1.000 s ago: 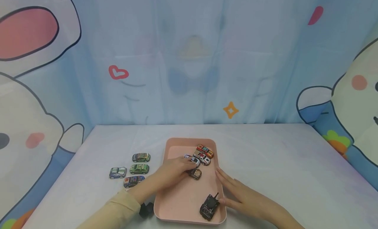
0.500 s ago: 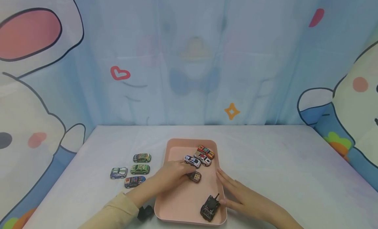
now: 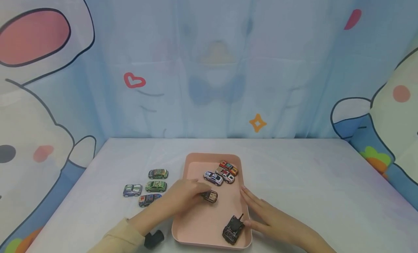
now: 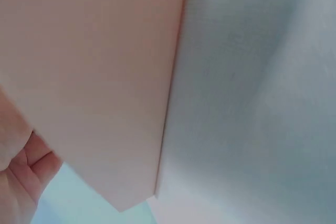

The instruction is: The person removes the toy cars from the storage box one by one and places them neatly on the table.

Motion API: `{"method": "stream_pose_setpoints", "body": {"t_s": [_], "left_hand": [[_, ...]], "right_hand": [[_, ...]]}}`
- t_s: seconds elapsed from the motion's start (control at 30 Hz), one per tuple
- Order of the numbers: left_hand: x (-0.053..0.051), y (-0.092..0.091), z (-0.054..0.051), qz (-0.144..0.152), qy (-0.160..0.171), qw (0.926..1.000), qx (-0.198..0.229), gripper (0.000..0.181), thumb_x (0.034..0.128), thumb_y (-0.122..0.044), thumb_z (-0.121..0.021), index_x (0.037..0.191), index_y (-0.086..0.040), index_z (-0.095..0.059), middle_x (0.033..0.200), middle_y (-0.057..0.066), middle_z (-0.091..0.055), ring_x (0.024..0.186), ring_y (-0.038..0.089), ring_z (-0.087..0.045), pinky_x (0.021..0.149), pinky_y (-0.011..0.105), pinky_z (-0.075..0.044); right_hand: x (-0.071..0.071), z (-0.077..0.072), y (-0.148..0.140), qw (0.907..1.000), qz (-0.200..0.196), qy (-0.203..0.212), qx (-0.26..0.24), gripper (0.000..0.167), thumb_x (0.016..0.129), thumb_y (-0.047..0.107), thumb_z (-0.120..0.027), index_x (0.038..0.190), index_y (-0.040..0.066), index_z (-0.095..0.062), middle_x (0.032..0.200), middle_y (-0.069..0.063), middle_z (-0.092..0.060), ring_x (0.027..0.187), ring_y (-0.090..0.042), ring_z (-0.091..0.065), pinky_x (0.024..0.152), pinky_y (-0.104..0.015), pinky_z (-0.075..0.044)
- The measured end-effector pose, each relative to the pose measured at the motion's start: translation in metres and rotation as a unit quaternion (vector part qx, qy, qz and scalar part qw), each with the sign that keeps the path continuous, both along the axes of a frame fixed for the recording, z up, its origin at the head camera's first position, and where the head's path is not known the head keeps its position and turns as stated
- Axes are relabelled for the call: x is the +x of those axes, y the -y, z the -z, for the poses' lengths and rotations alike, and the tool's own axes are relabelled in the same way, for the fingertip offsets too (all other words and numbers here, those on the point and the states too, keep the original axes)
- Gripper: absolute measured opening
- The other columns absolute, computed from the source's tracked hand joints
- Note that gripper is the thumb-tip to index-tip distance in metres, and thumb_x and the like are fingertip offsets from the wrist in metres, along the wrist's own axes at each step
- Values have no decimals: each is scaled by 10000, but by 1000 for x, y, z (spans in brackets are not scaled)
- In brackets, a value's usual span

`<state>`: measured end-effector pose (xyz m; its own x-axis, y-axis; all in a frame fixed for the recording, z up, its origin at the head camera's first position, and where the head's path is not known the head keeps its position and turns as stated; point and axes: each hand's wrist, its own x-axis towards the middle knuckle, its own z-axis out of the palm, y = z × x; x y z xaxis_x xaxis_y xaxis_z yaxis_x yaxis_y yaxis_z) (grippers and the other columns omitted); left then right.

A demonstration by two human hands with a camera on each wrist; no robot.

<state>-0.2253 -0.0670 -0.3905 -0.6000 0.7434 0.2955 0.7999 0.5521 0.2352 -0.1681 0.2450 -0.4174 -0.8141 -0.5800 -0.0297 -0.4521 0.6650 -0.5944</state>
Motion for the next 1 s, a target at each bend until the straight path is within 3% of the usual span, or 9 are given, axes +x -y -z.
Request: {"method": "stream_pose_setpoints", "body": {"t_s": [0.23,0.3,0.33,0.43,0.53,0.57,0.7,0.87,1.0], "left_hand": [[8,11,-12,-337,249,9991,14,291,903,-1,-801,1191,-46,-801,1164,71,-798,1069,236,-769,931,310,-624],[10,15,-13,-431,263,9987,67,307,891,6,-810,1195,-31,-798,1130,87,-802,1013,237,-780,890,302,-635],[10,17,-14,-483,260,9985,96,313,884,8,-816,1195,-26,-797,1098,92,-806,968,233,-784,855,295,-641],[12,24,-18,-624,350,9972,199,329,875,2,-836,1201,-9,-792,1023,96,-808,846,195,-763,754,271,-632],[13,31,-22,-764,424,9957,314,343,878,-17,-851,1215,-10,-791,1042,98,-808,879,218,-768,773,324,-640],[14,33,-23,-820,477,9948,365,346,883,-26,-853,1223,-8,-788,1070,104,-807,919,232,-775,806,349,-645],[15,46,-27,-1052,401,9922,537,352,880,-70,-874,1222,-36,-798,1108,99,-806,1013,281,-777,873,421,-647],[16,70,-29,-1280,582,9853,974,358,860,-61,-887,1207,-28,-805,1073,108,-809,984,290,-776,833,416,-657],[19,96,-27,-1645,1020,9720,1333,375,872,-61,-876,1228,12,-784,1139,167,-790,1058,358,-766,886,474,-648]], "right_hand": [[1,-2,1,10000,23,34,54,798,1087,411,-625,1674,-6,-280,1741,-253,-195,1509,-548,-328,1169,-790,-249],[0,1,0,10000,11,20,47,799,1086,412,-626,1675,-2,-280,1743,-248,-197,1509,-547,-329,1169,-791,-248],[-3,8,-3,10000,56,-6,32,811,1081,450,-623,1695,55,-270,1758,-200,-192,1521,-521,-326,1182,-774,-241],[-3,8,-3,10000,79,47,23,814,1080,454,-623,1697,62,-266,1759,-199,-189,1526,-521,-321,1183,-780,-233],[-2,6,-1,9999,116,112,23,815,1080,458,-621,1697,60,-266,1758,-203,-187,1528,-522,-317,1185,-780,-226],[0,-1,1,9999,75,144,33,803,1085,419,-625,1678,5,-276,1743,-251,-193,1515,-549,-320,1171,-798,-234],[1,-1,1,9999,63,117,16,799,1085,416,-626,1677,6,-280,1742,-248,-198,1512,-550,-324,1168,-797,-244],[2,-3,2,9999,76,106,34,803,1085,421,-626,1679,8,-277,1744,-240,-203,1513,-544,-327,1173,-791,-243],[2,-3,2,9998,110,135,53,811,1082,430,-627,1682,14,-273,1746,-233,-205,1517,-540,-326,1178,-790,-234]]}}
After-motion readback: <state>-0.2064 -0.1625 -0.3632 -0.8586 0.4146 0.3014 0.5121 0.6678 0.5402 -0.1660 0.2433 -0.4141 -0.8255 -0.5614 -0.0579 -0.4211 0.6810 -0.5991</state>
